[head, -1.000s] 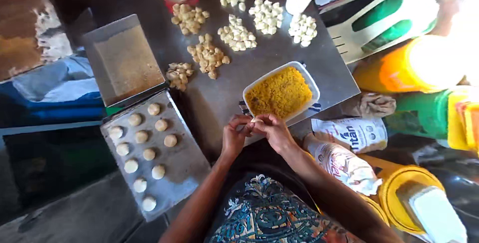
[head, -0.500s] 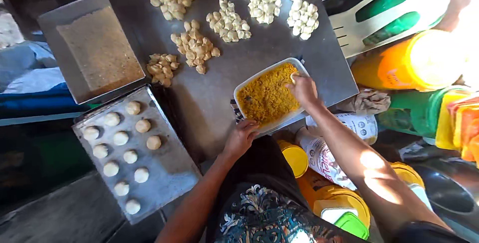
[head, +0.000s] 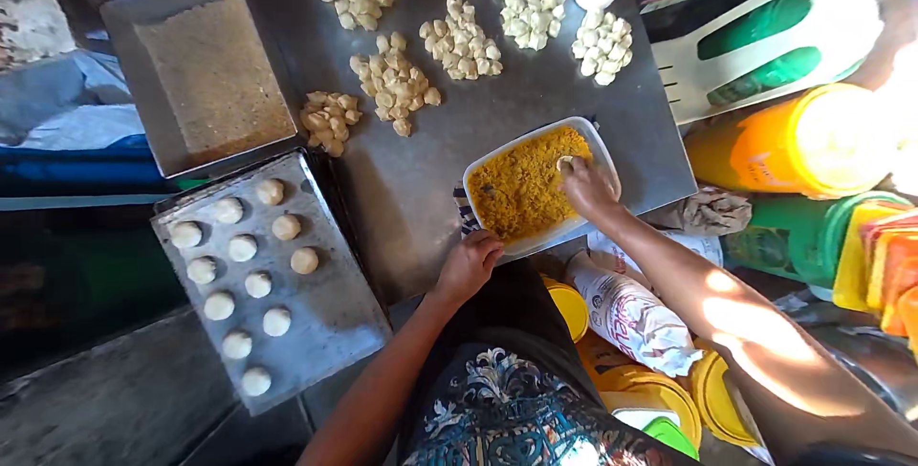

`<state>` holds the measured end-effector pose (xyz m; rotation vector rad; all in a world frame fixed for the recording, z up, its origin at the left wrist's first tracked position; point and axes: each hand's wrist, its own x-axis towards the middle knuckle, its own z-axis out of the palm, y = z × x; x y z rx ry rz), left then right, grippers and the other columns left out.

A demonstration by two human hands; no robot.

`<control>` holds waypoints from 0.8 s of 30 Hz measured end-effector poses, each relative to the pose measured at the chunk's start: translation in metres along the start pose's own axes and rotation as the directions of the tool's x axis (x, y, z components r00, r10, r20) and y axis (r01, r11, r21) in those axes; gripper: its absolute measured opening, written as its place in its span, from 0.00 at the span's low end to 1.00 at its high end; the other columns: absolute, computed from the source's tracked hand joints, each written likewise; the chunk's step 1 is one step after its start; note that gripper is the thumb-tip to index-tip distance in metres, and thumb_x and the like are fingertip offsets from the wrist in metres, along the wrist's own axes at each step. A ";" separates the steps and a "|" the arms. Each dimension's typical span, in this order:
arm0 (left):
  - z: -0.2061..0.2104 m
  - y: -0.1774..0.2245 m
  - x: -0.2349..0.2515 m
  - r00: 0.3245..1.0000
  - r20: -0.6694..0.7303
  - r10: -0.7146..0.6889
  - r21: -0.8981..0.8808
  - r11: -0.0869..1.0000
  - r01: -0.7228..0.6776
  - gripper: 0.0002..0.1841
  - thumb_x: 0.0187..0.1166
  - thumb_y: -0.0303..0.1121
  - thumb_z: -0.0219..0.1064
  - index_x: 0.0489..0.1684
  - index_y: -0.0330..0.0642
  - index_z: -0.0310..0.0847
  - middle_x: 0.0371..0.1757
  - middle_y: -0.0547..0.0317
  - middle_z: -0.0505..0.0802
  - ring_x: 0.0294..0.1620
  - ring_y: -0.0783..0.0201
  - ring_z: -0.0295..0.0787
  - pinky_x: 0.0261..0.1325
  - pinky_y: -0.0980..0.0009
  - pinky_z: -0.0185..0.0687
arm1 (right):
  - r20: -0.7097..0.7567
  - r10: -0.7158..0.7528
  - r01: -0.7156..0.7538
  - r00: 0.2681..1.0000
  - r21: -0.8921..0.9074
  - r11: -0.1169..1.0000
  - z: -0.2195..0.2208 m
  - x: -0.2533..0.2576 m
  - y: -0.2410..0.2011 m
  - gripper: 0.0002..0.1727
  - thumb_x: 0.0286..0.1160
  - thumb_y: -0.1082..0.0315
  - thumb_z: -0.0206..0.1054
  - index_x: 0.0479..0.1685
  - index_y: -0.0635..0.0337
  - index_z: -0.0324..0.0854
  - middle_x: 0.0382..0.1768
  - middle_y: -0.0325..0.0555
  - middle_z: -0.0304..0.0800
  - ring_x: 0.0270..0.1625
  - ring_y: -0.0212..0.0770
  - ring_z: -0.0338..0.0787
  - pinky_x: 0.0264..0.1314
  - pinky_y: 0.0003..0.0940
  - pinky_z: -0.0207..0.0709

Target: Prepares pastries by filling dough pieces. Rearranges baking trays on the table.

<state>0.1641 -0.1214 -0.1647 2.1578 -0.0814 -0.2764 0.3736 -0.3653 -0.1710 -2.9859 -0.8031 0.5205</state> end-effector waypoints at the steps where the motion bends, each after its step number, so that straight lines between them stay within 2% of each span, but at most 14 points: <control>1: -0.001 0.001 0.001 1.000 0.008 -0.004 0.013 1.000 0.004 0.16 0.90 0.41 0.59 0.56 0.44 0.91 0.61 0.57 0.93 0.66 0.65 0.88 0.74 0.67 0.82 | -0.008 -0.024 0.023 1.000 -0.069 0.997 0.008 0.003 0.002 0.21 0.74 0.70 0.73 0.64 0.70 0.81 0.64 0.71 0.80 0.62 0.72 0.85 0.51 0.65 0.85; 3: -0.005 0.004 0.006 1.000 0.020 -0.018 0.031 0.999 0.018 0.16 0.90 0.43 0.58 0.57 0.46 0.91 0.60 0.57 0.93 0.63 0.65 0.89 0.72 0.66 0.83 | -0.062 -0.041 0.036 0.997 -0.078 0.996 0.018 0.008 0.012 0.16 0.73 0.77 0.68 0.60 0.68 0.84 0.61 0.70 0.82 0.58 0.72 0.87 0.48 0.65 0.85; 6: -0.019 0.015 0.021 0.999 -0.026 -0.036 -0.002 0.999 0.036 0.16 0.89 0.42 0.60 0.58 0.47 0.91 0.59 0.59 0.93 0.59 0.67 0.91 0.67 0.66 0.87 | -0.142 0.062 -0.022 0.988 0.268 0.963 -0.004 0.009 0.014 0.13 0.77 0.73 0.68 0.57 0.64 0.89 0.55 0.64 0.88 0.56 0.65 0.89 0.59 0.64 0.83; 7: -0.025 0.020 0.029 0.997 -0.070 -0.034 -0.028 0.999 0.032 0.15 0.88 0.41 0.61 0.56 0.46 0.92 0.58 0.59 0.93 0.58 0.68 0.91 0.66 0.66 0.88 | -0.129 0.109 -0.043 0.986 0.432 0.901 -0.018 0.006 0.010 0.13 0.76 0.72 0.70 0.56 0.64 0.89 0.52 0.63 0.90 0.53 0.61 0.90 0.59 0.61 0.83; 9: -0.034 0.031 0.050 0.983 -0.185 -0.023 -0.076 0.997 0.009 0.13 0.85 0.37 0.66 0.58 0.43 0.90 0.60 0.56 0.92 0.60 0.66 0.91 0.66 0.64 0.89 | -0.041 0.133 -0.068 0.990 0.696 0.715 -0.039 -0.004 0.002 0.13 0.75 0.68 0.75 0.55 0.61 0.89 0.44 0.56 0.93 0.40 0.50 0.93 0.48 0.52 0.88; 11: -0.039 0.044 0.076 0.969 -0.234 -0.077 -0.200 0.979 0.029 0.20 0.86 0.37 0.65 0.73 0.40 0.80 0.69 0.50 0.87 0.67 0.60 0.88 0.69 0.59 0.88 | 0.053 0.065 -0.079 0.996 0.858 0.508 -0.050 -0.016 -0.009 0.13 0.73 0.68 0.77 0.55 0.57 0.88 0.43 0.49 0.94 0.37 0.43 0.94 0.43 0.43 0.91; 13: -0.039 0.055 0.098 0.968 -0.161 -0.192 -0.411 0.905 0.111 0.30 0.91 0.45 0.58 0.91 0.46 0.61 0.84 0.50 0.76 0.79 0.55 0.80 0.76 0.51 0.82 | 0.095 -0.014 -0.086 0.995 0.943 0.323 -0.057 -0.022 -0.022 0.12 0.71 0.73 0.75 0.53 0.58 0.89 0.43 0.47 0.94 0.40 0.40 0.93 0.45 0.38 0.90; 14: -0.038 0.060 0.105 0.968 -0.080 -0.236 -0.509 0.845 0.164 0.33 0.92 0.50 0.53 0.95 0.52 0.53 0.88 0.53 0.72 0.83 0.55 0.75 0.79 0.49 0.77 | 0.101 -0.043 -0.087 0.994 0.964 0.251 -0.058 -0.023 -0.028 0.12 0.69 0.74 0.75 0.52 0.60 0.90 0.43 0.47 0.94 0.41 0.39 0.93 0.47 0.38 0.90; 15: -0.037 0.062 0.109 0.964 0.008 -0.264 -0.593 0.775 0.217 0.33 0.93 0.55 0.48 0.96 0.56 0.52 0.89 0.56 0.72 0.84 0.55 0.73 0.82 0.47 0.73 | 0.104 -0.064 -0.090 0.992 0.977 0.193 -0.058 -0.024 -0.032 0.12 0.68 0.75 0.76 0.50 0.60 0.90 0.42 0.46 0.94 0.41 0.39 0.92 0.48 0.37 0.89; 16: -0.035 0.063 0.113 0.956 0.094 -0.279 -0.675 0.688 0.267 0.33 0.92 0.60 0.43 0.93 0.57 0.58 0.87 0.59 0.75 0.82 0.56 0.76 0.80 0.47 0.75 | 0.107 -0.082 -0.095 0.991 0.986 0.141 -0.055 -0.024 -0.034 0.12 0.66 0.74 0.77 0.49 0.60 0.90 0.42 0.46 0.94 0.42 0.38 0.91 0.49 0.37 0.89; 18: -0.025 0.062 0.119 0.945 0.182 -0.272 -0.802 0.515 0.302 0.38 0.90 0.65 0.35 0.77 0.48 0.77 0.70 0.55 0.88 0.66 0.58 0.87 0.66 0.53 0.85 | 0.116 -0.090 -0.112 0.989 0.992 0.054 -0.048 -0.024 -0.035 0.12 0.66 0.74 0.77 0.48 0.61 0.89 0.43 0.46 0.93 0.43 0.38 0.91 0.50 0.37 0.88; 19: -0.023 0.060 0.120 0.942 0.203 -0.268 -0.830 0.463 0.311 0.39 0.90 0.65 0.34 0.72 0.44 0.80 0.66 0.54 0.90 0.63 0.58 0.88 0.65 0.54 0.86 | 0.127 -0.081 -0.125 0.989 0.992 0.025 -0.044 -0.024 -0.033 0.12 0.67 0.74 0.77 0.49 0.61 0.89 0.44 0.47 0.93 0.43 0.38 0.91 0.51 0.37 0.88; 21: -0.019 0.057 0.118 0.942 0.188 -0.277 -0.821 0.482 0.306 0.33 0.94 0.58 0.39 0.69 0.42 0.82 0.62 0.52 0.92 0.59 0.57 0.91 0.65 0.54 0.88 | 0.174 -0.047 -0.175 0.984 0.984 -0.015 -0.038 -0.026 -0.030 0.13 0.71 0.74 0.74 0.54 0.63 0.88 0.46 0.49 0.93 0.44 0.40 0.92 0.51 0.39 0.89; 24: -0.018 0.053 0.113 0.948 0.132 -0.289 -0.677 0.673 0.299 0.21 0.95 0.44 0.51 0.72 0.40 0.80 0.59 0.46 0.92 0.53 0.54 0.95 0.59 0.52 0.93 | 0.194 0.056 -0.196 0.979 0.980 0.035 -0.031 -0.028 -0.029 0.14 0.72 0.74 0.76 0.56 0.63 0.90 0.49 0.52 0.94 0.45 0.45 0.95 0.50 0.44 0.93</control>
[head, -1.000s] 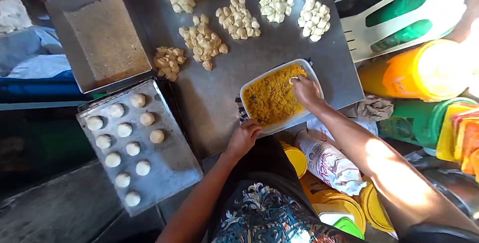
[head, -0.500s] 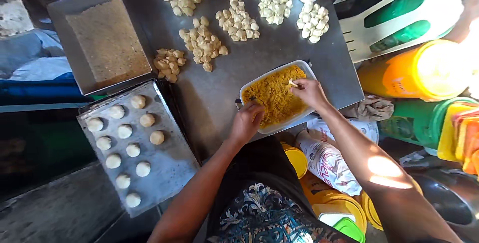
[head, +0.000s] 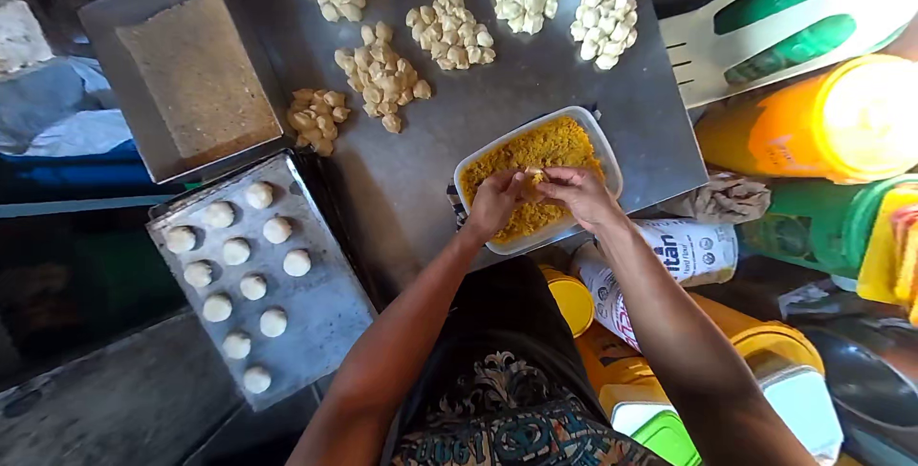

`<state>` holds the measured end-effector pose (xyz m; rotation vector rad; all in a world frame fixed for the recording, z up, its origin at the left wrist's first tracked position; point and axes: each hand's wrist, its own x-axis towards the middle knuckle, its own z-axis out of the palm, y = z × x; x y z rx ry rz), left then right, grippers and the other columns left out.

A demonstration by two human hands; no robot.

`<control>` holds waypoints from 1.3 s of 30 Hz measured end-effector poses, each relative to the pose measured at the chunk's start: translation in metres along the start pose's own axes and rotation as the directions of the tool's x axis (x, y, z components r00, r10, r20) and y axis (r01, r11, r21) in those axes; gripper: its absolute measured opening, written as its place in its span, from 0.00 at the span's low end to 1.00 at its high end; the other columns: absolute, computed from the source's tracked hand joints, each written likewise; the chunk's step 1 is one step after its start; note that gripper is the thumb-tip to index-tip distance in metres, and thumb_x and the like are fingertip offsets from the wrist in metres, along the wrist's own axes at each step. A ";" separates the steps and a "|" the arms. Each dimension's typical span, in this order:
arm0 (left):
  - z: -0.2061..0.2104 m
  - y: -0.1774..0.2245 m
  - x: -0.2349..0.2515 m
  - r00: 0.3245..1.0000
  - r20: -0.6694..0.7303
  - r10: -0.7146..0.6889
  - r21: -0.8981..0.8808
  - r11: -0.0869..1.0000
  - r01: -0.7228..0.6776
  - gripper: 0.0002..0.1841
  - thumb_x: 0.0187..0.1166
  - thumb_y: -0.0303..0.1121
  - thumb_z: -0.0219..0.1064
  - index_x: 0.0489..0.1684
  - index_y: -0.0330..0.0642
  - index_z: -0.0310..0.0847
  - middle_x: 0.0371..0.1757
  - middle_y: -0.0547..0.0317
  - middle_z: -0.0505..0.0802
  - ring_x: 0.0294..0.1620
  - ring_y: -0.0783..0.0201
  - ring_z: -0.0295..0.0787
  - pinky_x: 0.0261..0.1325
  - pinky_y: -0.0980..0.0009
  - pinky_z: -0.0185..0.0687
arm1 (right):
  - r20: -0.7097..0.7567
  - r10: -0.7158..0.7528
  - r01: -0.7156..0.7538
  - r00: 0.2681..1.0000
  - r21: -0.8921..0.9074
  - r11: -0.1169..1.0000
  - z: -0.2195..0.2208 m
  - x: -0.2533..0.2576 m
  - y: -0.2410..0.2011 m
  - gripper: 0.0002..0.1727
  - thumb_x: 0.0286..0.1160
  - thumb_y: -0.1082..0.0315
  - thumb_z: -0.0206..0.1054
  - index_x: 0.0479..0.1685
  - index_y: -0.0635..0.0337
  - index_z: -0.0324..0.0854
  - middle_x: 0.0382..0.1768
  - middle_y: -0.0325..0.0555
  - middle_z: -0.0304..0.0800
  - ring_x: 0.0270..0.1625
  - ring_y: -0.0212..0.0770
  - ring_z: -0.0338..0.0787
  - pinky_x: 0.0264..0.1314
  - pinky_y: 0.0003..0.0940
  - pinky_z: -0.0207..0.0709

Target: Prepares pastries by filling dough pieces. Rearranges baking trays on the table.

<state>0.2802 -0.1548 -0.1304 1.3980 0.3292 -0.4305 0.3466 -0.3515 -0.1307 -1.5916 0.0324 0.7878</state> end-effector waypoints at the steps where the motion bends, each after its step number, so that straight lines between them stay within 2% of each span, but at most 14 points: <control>1: 0.000 0.001 -0.001 1.000 -0.008 0.007 0.051 0.999 -0.007 0.19 0.94 0.40 0.54 0.72 0.39 0.80 0.59 0.46 0.92 0.52 0.55 0.96 0.59 0.53 0.94 | -0.043 -0.023 0.020 0.999 -0.059 0.998 0.001 0.000 0.002 0.13 0.70 0.74 0.78 0.53 0.62 0.91 0.49 0.50 0.94 0.45 0.45 0.95 0.48 0.43 0.94; 5: 0.005 0.003 -0.008 0.996 -0.086 0.011 0.089 0.996 -0.004 0.15 0.89 0.33 0.62 0.68 0.38 0.85 0.56 0.50 0.95 0.46 0.60 0.98 0.54 0.59 0.97 | -0.137 -0.103 0.074 0.985 -0.200 0.977 0.013 -0.001 0.008 0.10 0.66 0.74 0.81 0.44 0.61 0.90 0.46 0.49 0.93 0.36 0.44 0.95 0.36 0.41 0.94; 7: 0.006 -0.001 -0.010 0.989 -0.146 0.034 0.058 0.998 -0.026 0.14 0.85 0.30 0.67 0.64 0.37 0.87 0.56 0.50 0.94 0.45 0.60 0.97 0.53 0.60 0.97 | -0.121 -0.085 0.061 0.989 -0.187 0.981 0.017 -0.005 0.003 0.10 0.69 0.75 0.78 0.48 0.61 0.90 0.47 0.50 0.92 0.36 0.44 0.94 0.36 0.41 0.94; 11: 0.000 -0.008 -0.017 0.955 -0.272 0.116 0.031 0.993 -0.112 0.12 0.76 0.25 0.75 0.55 0.35 0.89 0.54 0.45 0.88 0.45 0.58 0.94 0.50 0.60 0.97 | 0.048 0.030 -0.028 0.998 -0.034 0.999 0.020 -0.013 -0.018 0.19 0.82 0.74 0.65 0.71 0.60 0.84 0.65 0.53 0.87 0.57 0.51 0.94 0.59 0.49 0.93; 16: -0.005 -0.002 -0.034 0.933 -0.323 0.157 0.108 0.986 -0.129 0.09 0.79 0.27 0.73 0.52 0.37 0.90 0.51 0.49 0.89 0.41 0.60 0.95 0.47 0.61 0.98 | -0.067 -0.101 0.087 0.993 -0.188 0.978 0.044 -0.010 -0.019 0.10 0.67 0.75 0.80 0.48 0.62 0.92 0.51 0.51 0.88 0.43 0.46 0.95 0.44 0.43 0.96; 18: -0.014 0.001 -0.049 0.932 -0.342 0.120 0.085 0.992 -0.096 0.11 0.83 0.29 0.69 0.58 0.37 0.89 0.56 0.48 0.89 0.45 0.60 0.95 0.52 0.61 0.98 | -0.057 -0.133 0.118 0.989 -0.215 0.969 0.058 -0.013 -0.025 0.11 0.68 0.76 0.79 0.48 0.61 0.92 0.51 0.51 0.89 0.42 0.46 0.95 0.44 0.43 0.96; 21: -0.030 0.002 -0.078 0.881 -0.467 0.069 -0.001 0.997 -0.078 0.10 0.78 0.27 0.73 0.53 0.36 0.91 0.52 0.47 0.88 0.41 0.60 0.95 0.49 0.62 0.99 | 0.074 -0.220 0.232 0.973 -0.327 0.916 0.088 -0.026 -0.032 0.19 0.71 0.72 0.76 0.63 0.53 0.91 0.59 0.46 0.89 0.51 0.42 0.94 0.53 0.41 0.93; 23: -0.043 0.002 -0.098 0.846 -0.534 0.002 -0.103 0.992 -0.067 0.08 0.75 0.26 0.76 0.48 0.34 0.91 0.49 0.46 0.89 0.39 0.59 0.96 0.47 0.61 0.99 | 0.097 -0.348 0.353 0.932 -0.451 0.820 0.118 -0.029 -0.027 0.17 0.68 0.68 0.80 0.57 0.51 0.94 0.54 0.42 0.89 0.50 0.36 0.92 0.51 0.36 0.92; 25: -0.055 -0.002 -0.120 0.834 -0.549 -0.058 -0.142 0.990 -0.025 0.11 0.76 0.25 0.75 0.53 0.33 0.89 0.52 0.46 0.90 0.44 0.58 0.96 0.53 0.60 0.98 | 0.095 -0.418 0.409 0.903 -0.485 0.773 0.149 -0.026 -0.015 0.09 0.68 0.70 0.80 0.47 0.54 0.95 0.47 0.43 0.89 0.43 0.34 0.92 0.45 0.33 0.92; 27: -0.067 -0.013 -0.144 0.831 -0.552 -0.064 -0.058 0.998 0.039 0.21 0.76 0.25 0.73 0.68 0.35 0.83 0.57 0.45 0.92 0.50 0.58 0.95 0.59 0.60 0.93 | 0.182 -0.322 0.370 0.929 -0.465 0.804 0.169 -0.024 -0.007 0.09 0.71 0.70 0.77 0.48 0.55 0.94 0.48 0.45 0.89 0.40 0.36 0.94 0.43 0.34 0.94; 29: -0.084 -0.025 -0.165 0.821 -0.571 -0.032 0.021 0.998 0.054 0.24 0.78 0.24 0.71 0.75 0.36 0.79 0.57 0.46 0.90 0.47 0.60 0.95 0.58 0.62 0.95 | 0.340 -0.207 0.339 0.917 -0.395 0.854 0.185 -0.024 -0.006 0.17 0.70 0.71 0.76 0.58 0.55 0.92 0.56 0.47 0.88 0.49 0.39 0.93 0.50 0.36 0.93; 31: -0.100 -0.040 -0.182 0.821 -0.570 0.001 -0.010 1.000 -0.008 0.19 0.80 0.26 0.71 0.69 0.36 0.84 0.53 0.48 0.91 0.39 0.61 0.96 0.49 0.64 0.98 | 0.430 -0.151 0.328 0.890 -0.374 0.867 0.202 -0.027 -0.001 0.21 0.69 0.69 0.80 0.63 0.54 0.89 0.58 0.46 0.86 0.54 0.39 0.92 0.54 0.37 0.93; 35: -0.119 -0.078 -0.192 0.815 -0.576 0.070 0.106 0.994 -0.010 0.09 0.77 0.28 0.74 0.51 0.39 0.91 0.46 0.53 0.92 0.35 0.64 0.94 0.44 0.65 0.97 | 0.401 -0.113 0.314 0.909 -0.480 0.819 0.226 -0.023 0.027 0.06 0.76 0.66 0.74 0.46 0.53 0.94 0.43 0.41 0.92 0.37 0.35 0.92 0.43 0.35 0.92; 39: -0.120 -0.116 -0.181 0.806 -0.571 0.156 0.443 0.885 0.142 0.05 0.77 0.28 0.74 0.43 0.41 0.94 0.46 0.52 0.91 0.44 0.61 0.91 0.54 0.61 0.91 | 0.404 0.187 0.082 0.895 -0.563 0.823 0.246 -0.017 0.049 0.21 0.71 0.78 0.72 0.64 0.59 0.82 0.61 0.52 0.88 0.50 0.45 0.95 0.55 0.46 0.92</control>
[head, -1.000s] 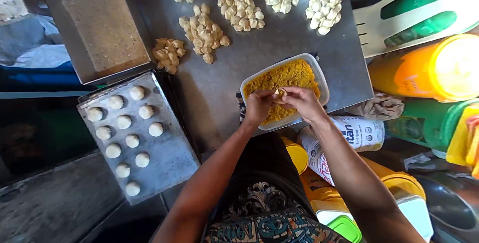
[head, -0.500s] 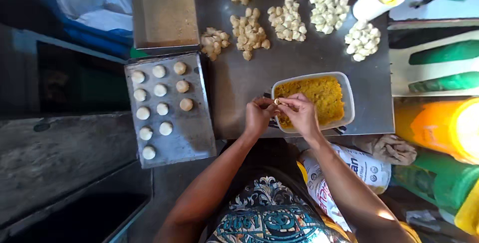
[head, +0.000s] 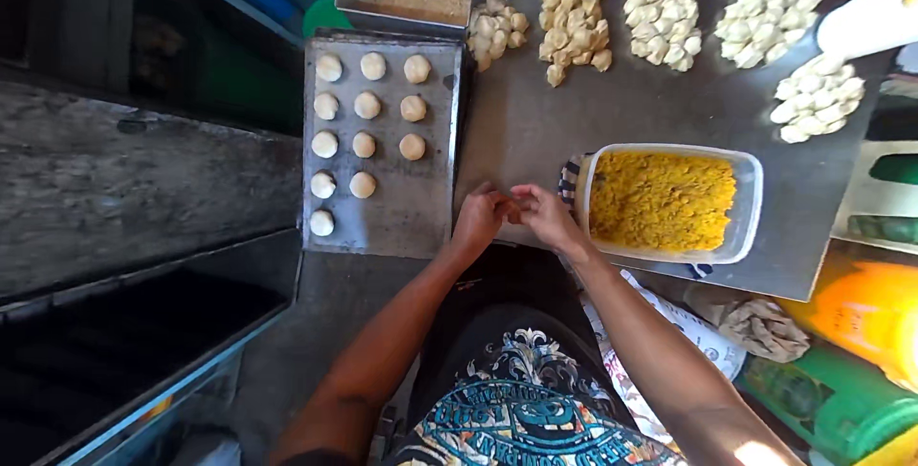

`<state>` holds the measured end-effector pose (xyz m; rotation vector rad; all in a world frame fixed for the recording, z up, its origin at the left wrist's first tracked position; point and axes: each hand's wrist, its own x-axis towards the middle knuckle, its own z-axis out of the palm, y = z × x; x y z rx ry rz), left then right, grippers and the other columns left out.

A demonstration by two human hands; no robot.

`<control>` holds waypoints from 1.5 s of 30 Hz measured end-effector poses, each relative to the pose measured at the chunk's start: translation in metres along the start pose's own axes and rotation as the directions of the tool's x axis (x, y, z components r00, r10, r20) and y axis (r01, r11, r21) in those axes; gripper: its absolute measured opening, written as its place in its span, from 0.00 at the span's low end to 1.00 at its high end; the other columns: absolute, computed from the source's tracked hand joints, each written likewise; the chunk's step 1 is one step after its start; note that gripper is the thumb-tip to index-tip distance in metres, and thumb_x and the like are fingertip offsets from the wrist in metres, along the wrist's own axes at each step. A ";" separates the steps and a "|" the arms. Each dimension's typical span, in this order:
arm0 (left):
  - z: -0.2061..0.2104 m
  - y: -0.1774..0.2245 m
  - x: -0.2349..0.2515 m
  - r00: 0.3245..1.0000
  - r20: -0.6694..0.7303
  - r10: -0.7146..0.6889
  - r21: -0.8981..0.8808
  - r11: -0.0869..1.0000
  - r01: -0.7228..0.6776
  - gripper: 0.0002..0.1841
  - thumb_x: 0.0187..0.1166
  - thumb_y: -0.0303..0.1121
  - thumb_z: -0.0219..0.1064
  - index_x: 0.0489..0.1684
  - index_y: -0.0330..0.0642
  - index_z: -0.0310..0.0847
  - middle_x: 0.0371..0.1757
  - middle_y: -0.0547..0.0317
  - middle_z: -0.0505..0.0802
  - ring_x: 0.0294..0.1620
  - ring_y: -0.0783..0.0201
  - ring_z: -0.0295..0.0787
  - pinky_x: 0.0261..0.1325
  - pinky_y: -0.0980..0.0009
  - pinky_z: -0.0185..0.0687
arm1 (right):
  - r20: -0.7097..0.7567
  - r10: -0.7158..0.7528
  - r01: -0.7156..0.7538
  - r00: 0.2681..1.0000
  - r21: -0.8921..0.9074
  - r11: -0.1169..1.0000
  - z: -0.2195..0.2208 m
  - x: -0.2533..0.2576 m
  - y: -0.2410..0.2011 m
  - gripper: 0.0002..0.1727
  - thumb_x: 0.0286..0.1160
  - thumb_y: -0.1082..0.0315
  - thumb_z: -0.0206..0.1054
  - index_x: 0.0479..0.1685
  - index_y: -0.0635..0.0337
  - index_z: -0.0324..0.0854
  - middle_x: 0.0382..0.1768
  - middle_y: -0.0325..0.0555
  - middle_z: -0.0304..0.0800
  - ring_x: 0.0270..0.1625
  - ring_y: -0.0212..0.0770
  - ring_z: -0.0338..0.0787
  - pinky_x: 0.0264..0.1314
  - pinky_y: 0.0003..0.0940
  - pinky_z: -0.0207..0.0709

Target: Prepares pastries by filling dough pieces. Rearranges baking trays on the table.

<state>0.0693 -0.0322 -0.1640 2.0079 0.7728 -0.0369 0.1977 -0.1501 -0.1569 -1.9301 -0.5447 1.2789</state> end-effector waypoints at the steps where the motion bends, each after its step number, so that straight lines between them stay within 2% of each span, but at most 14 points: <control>1: 0.013 -0.014 0.001 1.000 0.024 0.013 0.061 0.998 -0.015 0.06 0.78 0.28 0.72 0.44 0.41 0.94 0.49 0.51 0.92 0.48 0.57 0.92 0.58 0.57 0.91 | -0.031 0.011 -0.013 0.999 -0.067 0.998 0.013 0.006 0.011 0.19 0.72 0.79 0.70 0.63 0.61 0.84 0.60 0.54 0.88 0.50 0.46 0.95 0.56 0.46 0.92; 4: 0.049 -0.050 -0.009 0.998 0.062 0.004 0.096 0.995 -0.010 0.10 0.80 0.30 0.68 0.51 0.40 0.92 0.57 0.49 0.91 0.53 0.55 0.92 0.62 0.55 0.90 | -0.145 -0.123 0.088 0.982 -0.226 0.970 0.042 0.016 0.061 0.10 0.77 0.73 0.68 0.53 0.61 0.90 0.49 0.54 0.90 0.46 0.46 0.93 0.53 0.46 0.90; 7: 0.049 -0.047 -0.025 0.994 0.021 -0.107 0.006 0.994 0.107 0.23 0.77 0.33 0.72 0.72 0.40 0.80 0.67 0.46 0.85 0.52 0.59 0.92 0.58 0.59 0.92 | -0.135 -0.147 0.114 0.980 -0.226 0.967 0.027 0.010 0.065 0.17 0.74 0.62 0.77 0.61 0.49 0.92 0.50 0.48 0.87 0.42 0.40 0.91 0.46 0.39 0.91; 12: 0.059 -0.042 -0.019 0.973 -0.074 -0.217 -0.090 0.973 0.210 0.07 0.76 0.31 0.74 0.45 0.41 0.93 0.54 0.50 0.90 0.50 0.60 0.91 0.59 0.61 0.90 | -0.036 -0.064 0.058 0.997 -0.152 0.987 0.020 0.015 0.067 0.09 0.79 0.68 0.71 0.52 0.57 0.93 0.49 0.48 0.91 0.43 0.38 0.95 0.51 0.38 0.94; 17: 0.070 -0.040 -0.012 0.977 -0.085 -0.194 -0.026 0.981 0.192 0.04 0.76 0.28 0.72 0.39 0.38 0.92 0.55 0.49 0.89 0.54 0.56 0.90 0.62 0.58 0.89 | -0.029 -0.138 0.099 0.990 -0.553 0.827 0.024 0.031 0.052 0.06 0.73 0.68 0.74 0.45 0.53 0.91 0.51 0.49 0.88 0.52 0.51 0.90 0.54 0.58 0.86; 21: 0.030 -0.028 -0.025 0.970 -0.021 -0.241 -0.089 0.967 0.238 0.15 0.79 0.30 0.68 0.61 0.35 0.85 0.61 0.45 0.90 0.60 0.54 0.90 0.69 0.56 0.86 | 0.046 -0.125 0.126 0.991 -0.636 0.761 0.033 0.022 0.048 0.20 0.79 0.61 0.68 0.68 0.52 0.85 0.62 0.53 0.88 0.61 0.54 0.90 0.66 0.58 0.83; 25: -0.062 -0.037 -0.064 0.936 -0.295 -0.194 -0.122 0.979 0.164 0.16 0.83 0.31 0.65 0.66 0.36 0.83 0.55 0.47 0.92 0.46 0.59 0.93 0.53 0.60 0.93 | 0.048 -0.184 0.184 0.982 -0.480 0.858 0.037 0.009 0.002 0.15 0.71 0.61 0.76 0.51 0.59 0.90 0.56 0.53 0.89 0.59 0.49 0.89 0.65 0.50 0.84; 28: -0.127 -0.081 -0.072 0.855 -0.483 -0.187 0.013 0.975 0.220 0.16 0.85 0.32 0.64 0.66 0.37 0.84 0.62 0.43 0.88 0.55 0.54 0.91 0.57 0.56 0.92 | 0.045 -0.490 0.472 0.871 -0.357 0.806 0.081 0.011 -0.052 0.15 0.77 0.72 0.67 0.61 0.58 0.87 0.62 0.46 0.93 0.63 0.40 0.92 0.68 0.43 0.86; 31: -0.169 -0.116 -0.065 0.828 -0.542 -0.144 0.158 0.950 0.268 0.16 0.83 0.33 0.66 0.65 0.37 0.85 0.68 0.39 0.85 0.70 0.41 0.80 0.72 0.44 0.78 | 0.124 -0.746 0.713 0.655 -0.430 0.554 0.137 0.044 -0.064 0.19 0.82 0.75 0.62 0.68 0.57 0.87 0.69 0.47 0.90 0.72 0.42 0.88 0.75 0.41 0.83; 35: -0.184 -0.128 -0.048 0.862 -0.421 -0.281 0.103 0.930 0.353 0.17 0.80 0.35 0.72 0.63 0.39 0.87 0.64 0.39 0.86 0.64 0.43 0.85 0.67 0.44 0.84 | 0.304 -0.764 0.757 0.569 -0.557 0.342 0.174 0.077 -0.035 0.26 0.91 0.52 0.56 0.79 0.53 0.79 0.83 0.45 0.77 0.90 0.45 0.67 0.92 0.47 0.63; 37: -0.184 -0.130 -0.047 0.831 -0.419 -0.366 -0.002 0.916 0.402 0.17 0.78 0.36 0.74 0.61 0.38 0.87 0.60 0.40 0.87 0.53 0.49 0.90 0.59 0.50 0.89 | 0.261 -0.752 0.745 0.605 -0.519 0.419 0.165 0.078 -0.045 0.26 0.89 0.45 0.57 0.74 0.49 0.84 0.80 0.40 0.81 0.87 0.41 0.72 0.92 0.47 0.64; 40: -0.180 -0.137 -0.047 0.789 -0.434 -0.435 -0.133 0.897 0.421 0.19 0.75 0.38 0.77 0.58 0.36 0.88 0.56 0.41 0.88 0.49 0.54 0.91 0.57 0.55 0.91 | -0.075 -0.730 0.602 0.679 -0.513 0.612 0.111 0.102 -0.089 0.16 0.86 0.59 0.64 0.64 0.51 0.91 0.65 0.38 0.93 0.65 0.35 0.92 0.70 0.39 0.87; 42: -0.178 -0.139 -0.044 0.778 -0.454 -0.433 -0.130 0.897 0.424 0.20 0.75 0.40 0.77 0.57 0.35 0.87 0.55 0.42 0.89 0.48 0.54 0.91 0.56 0.56 0.90 | -0.287 -0.596 0.411 0.750 -0.504 0.760 0.054 0.148 -0.119 0.17 0.87 0.62 0.62 0.66 0.57 0.86 0.58 0.48 0.93 0.55 0.42 0.94 0.60 0.44 0.89; 45: -0.177 -0.132 -0.044 0.771 -0.484 -0.415 -0.029 0.888 0.459 0.19 0.77 0.40 0.75 0.59 0.38 0.87 0.60 0.40 0.85 0.46 0.53 0.90 0.52 0.57 0.90 | -0.501 -0.332 0.111 0.799 -0.420 0.901 -0.011 0.231 -0.146 0.25 0.82 0.54 0.67 0.71 0.60 0.82 0.58 0.57 0.92 0.60 0.56 0.91 0.66 0.59 0.82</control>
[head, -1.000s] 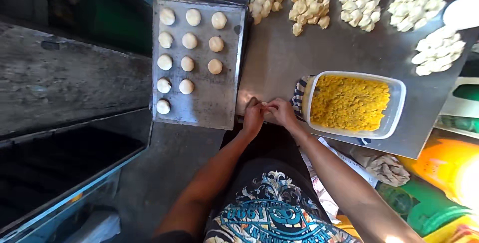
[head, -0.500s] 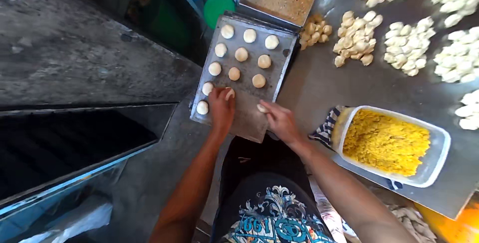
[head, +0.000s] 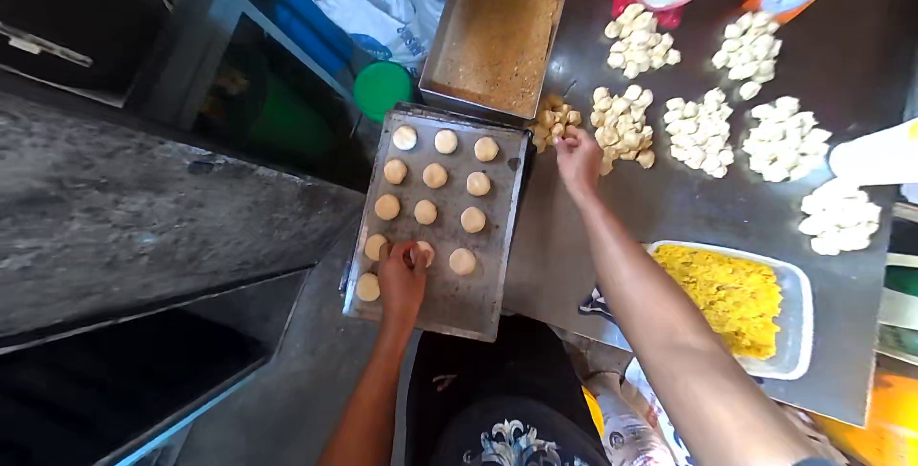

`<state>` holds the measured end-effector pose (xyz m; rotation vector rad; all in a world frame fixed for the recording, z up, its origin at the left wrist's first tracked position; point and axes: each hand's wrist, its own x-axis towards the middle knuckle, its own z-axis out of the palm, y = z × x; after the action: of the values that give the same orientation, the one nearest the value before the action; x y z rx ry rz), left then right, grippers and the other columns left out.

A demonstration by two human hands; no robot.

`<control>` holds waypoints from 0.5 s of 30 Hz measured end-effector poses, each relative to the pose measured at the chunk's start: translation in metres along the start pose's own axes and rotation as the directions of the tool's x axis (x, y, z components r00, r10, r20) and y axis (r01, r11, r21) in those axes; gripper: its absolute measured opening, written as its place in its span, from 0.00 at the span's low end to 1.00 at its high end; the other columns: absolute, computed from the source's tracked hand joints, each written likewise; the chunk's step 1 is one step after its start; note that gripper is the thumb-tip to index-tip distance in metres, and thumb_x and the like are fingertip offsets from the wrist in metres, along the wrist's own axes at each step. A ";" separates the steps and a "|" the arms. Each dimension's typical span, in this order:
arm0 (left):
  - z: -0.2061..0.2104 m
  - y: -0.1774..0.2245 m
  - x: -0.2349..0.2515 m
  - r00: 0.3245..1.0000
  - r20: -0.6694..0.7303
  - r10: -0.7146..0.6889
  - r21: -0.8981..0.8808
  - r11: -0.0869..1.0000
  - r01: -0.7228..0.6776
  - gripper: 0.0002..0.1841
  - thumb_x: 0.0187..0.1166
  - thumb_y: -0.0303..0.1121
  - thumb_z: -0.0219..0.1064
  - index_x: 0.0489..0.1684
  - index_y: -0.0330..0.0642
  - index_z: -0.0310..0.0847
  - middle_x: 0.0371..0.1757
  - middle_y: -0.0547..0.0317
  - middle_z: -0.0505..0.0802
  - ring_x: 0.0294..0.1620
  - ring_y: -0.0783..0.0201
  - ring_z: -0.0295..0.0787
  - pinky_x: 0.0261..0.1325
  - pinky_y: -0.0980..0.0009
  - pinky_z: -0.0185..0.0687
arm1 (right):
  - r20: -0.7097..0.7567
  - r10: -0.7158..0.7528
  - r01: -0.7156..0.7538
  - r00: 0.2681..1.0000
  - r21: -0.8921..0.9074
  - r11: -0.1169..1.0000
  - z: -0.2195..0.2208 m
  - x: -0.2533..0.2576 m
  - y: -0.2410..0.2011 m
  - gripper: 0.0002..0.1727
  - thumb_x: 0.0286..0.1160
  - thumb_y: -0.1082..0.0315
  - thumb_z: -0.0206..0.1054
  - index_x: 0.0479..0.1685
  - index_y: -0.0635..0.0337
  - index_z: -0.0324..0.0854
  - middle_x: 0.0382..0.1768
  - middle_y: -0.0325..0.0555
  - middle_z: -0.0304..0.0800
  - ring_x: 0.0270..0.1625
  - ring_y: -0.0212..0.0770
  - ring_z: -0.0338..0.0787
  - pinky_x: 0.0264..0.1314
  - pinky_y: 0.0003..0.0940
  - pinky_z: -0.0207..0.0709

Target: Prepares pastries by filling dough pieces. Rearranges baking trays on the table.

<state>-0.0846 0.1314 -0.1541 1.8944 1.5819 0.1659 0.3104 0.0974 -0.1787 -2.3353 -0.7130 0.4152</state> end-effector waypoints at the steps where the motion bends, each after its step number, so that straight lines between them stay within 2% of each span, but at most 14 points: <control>1: -0.002 0.002 -0.005 1.000 -0.020 0.016 0.029 0.999 -0.015 0.19 0.77 0.40 0.74 0.62 0.39 0.87 0.63 0.39 0.84 0.47 0.52 0.89 0.52 0.56 0.90 | -0.005 0.042 -0.042 0.999 -0.024 0.999 0.003 0.023 0.005 0.26 0.80 0.53 0.70 0.70 0.60 0.83 0.57 0.59 0.92 0.61 0.59 0.91 0.68 0.63 0.80; 3: -0.008 0.012 -0.012 0.992 -0.078 0.096 0.004 0.995 -0.096 0.20 0.79 0.40 0.71 0.65 0.40 0.86 0.66 0.36 0.84 0.52 0.48 0.90 0.54 0.53 0.91 | 0.027 0.037 -0.035 0.999 -0.059 0.998 0.008 0.046 0.007 0.21 0.79 0.56 0.70 0.61 0.64 0.86 0.55 0.64 0.91 0.60 0.64 0.90 0.67 0.68 0.78; 5: -0.010 0.032 -0.021 0.969 -0.166 0.182 -0.104 0.974 -0.201 0.17 0.80 0.37 0.69 0.61 0.39 0.88 0.61 0.39 0.86 0.47 0.53 0.91 0.47 0.58 0.92 | 0.039 0.001 0.001 0.999 -0.047 0.999 -0.004 0.040 -0.002 0.13 0.78 0.63 0.69 0.52 0.64 0.87 0.49 0.64 0.91 0.53 0.66 0.91 0.56 0.69 0.82; 6: -0.012 0.044 -0.026 0.962 -0.183 0.200 -0.171 0.958 -0.232 0.15 0.80 0.35 0.68 0.60 0.39 0.88 0.60 0.42 0.87 0.47 0.56 0.92 0.46 0.60 0.93 | 0.057 -0.025 0.026 0.998 -0.026 0.999 -0.010 0.027 -0.008 0.12 0.78 0.63 0.69 0.50 0.62 0.86 0.47 0.61 0.91 0.50 0.62 0.92 0.53 0.65 0.84; 7: -0.012 0.058 -0.032 0.962 -0.180 0.205 -0.242 0.939 -0.245 0.14 0.81 0.34 0.67 0.59 0.39 0.88 0.59 0.44 0.88 0.47 0.58 0.93 0.46 0.62 0.94 | 0.095 -0.071 0.069 0.993 0.019 0.997 -0.015 0.009 -0.011 0.13 0.78 0.62 0.68 0.51 0.62 0.86 0.46 0.57 0.92 0.50 0.55 0.93 0.55 0.59 0.86; 9: -0.003 0.086 -0.044 0.973 -0.103 0.205 -0.395 0.890 -0.229 0.16 0.84 0.33 0.66 0.64 0.37 0.86 0.61 0.45 0.90 0.53 0.59 0.93 0.53 0.61 0.93 | 0.190 -0.179 0.148 0.965 0.169 0.974 -0.027 -0.052 -0.012 0.17 0.78 0.56 0.70 0.53 0.61 0.87 0.50 0.51 0.92 0.54 0.44 0.93 0.62 0.46 0.87; 10: 0.007 0.098 -0.048 0.975 -0.032 0.222 -0.450 0.868 -0.213 0.18 0.84 0.34 0.66 0.68 0.37 0.83 0.63 0.46 0.90 0.57 0.59 0.92 0.56 0.60 0.93 | 0.229 -0.201 0.140 0.953 0.258 0.956 -0.035 -0.092 -0.011 0.18 0.76 0.57 0.72 0.54 0.62 0.87 0.53 0.51 0.91 0.54 0.42 0.92 0.62 0.41 0.88; 12: 0.033 0.124 -0.055 0.947 0.132 0.292 -0.502 0.844 -0.189 0.21 0.83 0.35 0.68 0.72 0.38 0.81 0.65 0.46 0.90 0.60 0.59 0.92 0.62 0.59 0.92 | 0.279 -0.158 0.023 0.947 0.433 0.901 -0.053 -0.165 -0.007 0.18 0.73 0.64 0.76 0.59 0.63 0.85 0.58 0.50 0.90 0.53 0.39 0.94 0.59 0.38 0.91; 14: 0.061 0.147 -0.064 0.893 0.252 0.373 -0.504 0.838 -0.207 0.15 0.81 0.35 0.71 0.61 0.40 0.89 0.58 0.50 0.92 0.56 0.62 0.93 0.62 0.62 0.91 | 0.266 -0.065 -0.087 0.962 0.523 0.848 -0.072 -0.211 0.007 0.23 0.74 0.71 0.74 0.69 0.62 0.83 0.63 0.48 0.92 0.59 0.38 0.94 0.65 0.38 0.90; 15: 0.071 0.158 -0.071 0.866 0.294 0.404 -0.504 0.836 -0.219 0.13 0.81 0.35 0.71 0.57 0.41 0.91 0.55 0.52 0.93 0.53 0.64 0.93 0.61 0.64 0.91 | 0.216 -0.018 -0.100 0.976 0.519 0.849 -0.081 -0.224 0.017 0.21 0.75 0.72 0.73 0.68 0.62 0.85 0.60 0.46 0.94 0.57 0.37 0.95 0.64 0.37 0.90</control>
<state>0.0631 0.0290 -0.1007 1.6667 0.8542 0.2602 0.1747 -0.0855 -0.1065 -1.7986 -0.5567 0.7860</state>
